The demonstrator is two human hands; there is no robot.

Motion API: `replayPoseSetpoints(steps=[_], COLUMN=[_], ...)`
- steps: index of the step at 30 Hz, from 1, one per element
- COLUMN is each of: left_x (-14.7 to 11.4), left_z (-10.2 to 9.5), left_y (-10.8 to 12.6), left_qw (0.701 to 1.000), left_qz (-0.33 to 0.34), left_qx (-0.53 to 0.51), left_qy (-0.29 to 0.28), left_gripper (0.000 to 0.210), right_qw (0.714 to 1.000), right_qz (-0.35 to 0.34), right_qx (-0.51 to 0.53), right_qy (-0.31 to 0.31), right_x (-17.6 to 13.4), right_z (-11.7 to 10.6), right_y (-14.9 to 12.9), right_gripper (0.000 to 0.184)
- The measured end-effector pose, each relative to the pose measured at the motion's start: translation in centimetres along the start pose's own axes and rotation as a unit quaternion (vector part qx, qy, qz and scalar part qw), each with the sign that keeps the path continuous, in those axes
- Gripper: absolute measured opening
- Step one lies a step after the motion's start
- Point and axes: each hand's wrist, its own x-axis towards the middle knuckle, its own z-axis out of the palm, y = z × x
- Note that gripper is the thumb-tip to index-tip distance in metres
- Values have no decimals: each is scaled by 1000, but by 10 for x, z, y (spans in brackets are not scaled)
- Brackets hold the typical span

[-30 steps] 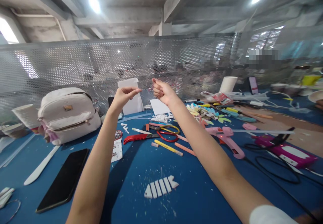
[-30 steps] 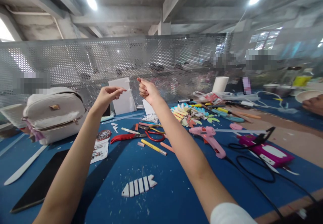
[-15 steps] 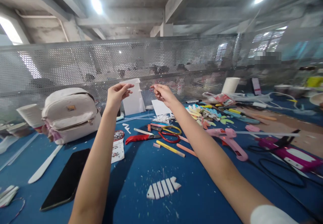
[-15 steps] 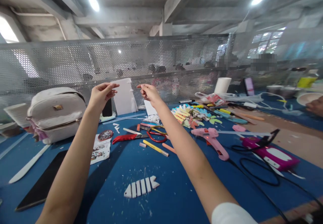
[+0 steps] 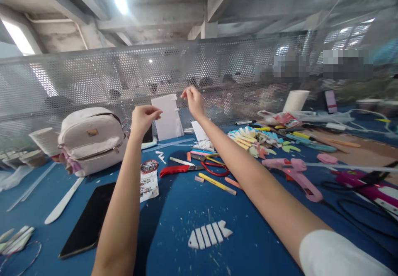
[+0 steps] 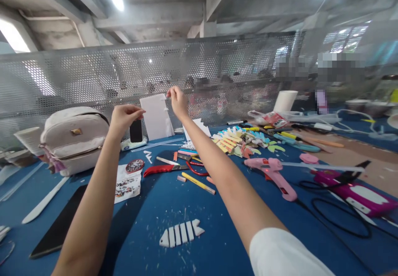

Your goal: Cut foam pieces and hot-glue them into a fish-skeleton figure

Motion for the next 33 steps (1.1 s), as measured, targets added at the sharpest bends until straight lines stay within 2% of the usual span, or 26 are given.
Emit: replayPoseSetpoints(steps=[5, 11, 14, 17, 21, 25, 29, 33], left_x=[-4, -7, -6, -7, -17, -42, -83, -128], left_z=[11, 27, 27, 27, 32, 40, 43, 38], left_y=[-27, -44, -36, -20, 2, 16, 24, 26], left_qw=[990, 973, 965, 958, 953, 952, 957, 970], left_qz=[-43, -52, -37, -16, 19, 57, 75, 83], left_qx=[73, 121, 156, 190, 209, 193, 160, 128], left_qy=[-109, -188, -206, -213, -219, -230, -230, -188], left_gripper=[26, 28, 29, 30, 28, 26, 22, 21], right_qw=[990, 965, 952, 940, 940, 945, 940, 931], right_qz=[59, 96, 102, 116, 126, 120, 97, 53], right_qx=[-81, -156, -179, -182, -189, -204, -225, -259], right_qy=[-100, -185, -225, -266, -254, -226, -236, -251], right_x=[-51, -52, -55, -73, -101, -129, -165, -205], right_z=[-13, -21, -8, 7, 5, -21, -49, -68], right_y=[36, 21, 12, 9, 14, 15, 10, -2], right_gripper=[30, 29, 30, 34, 33, 33, 31, 27])
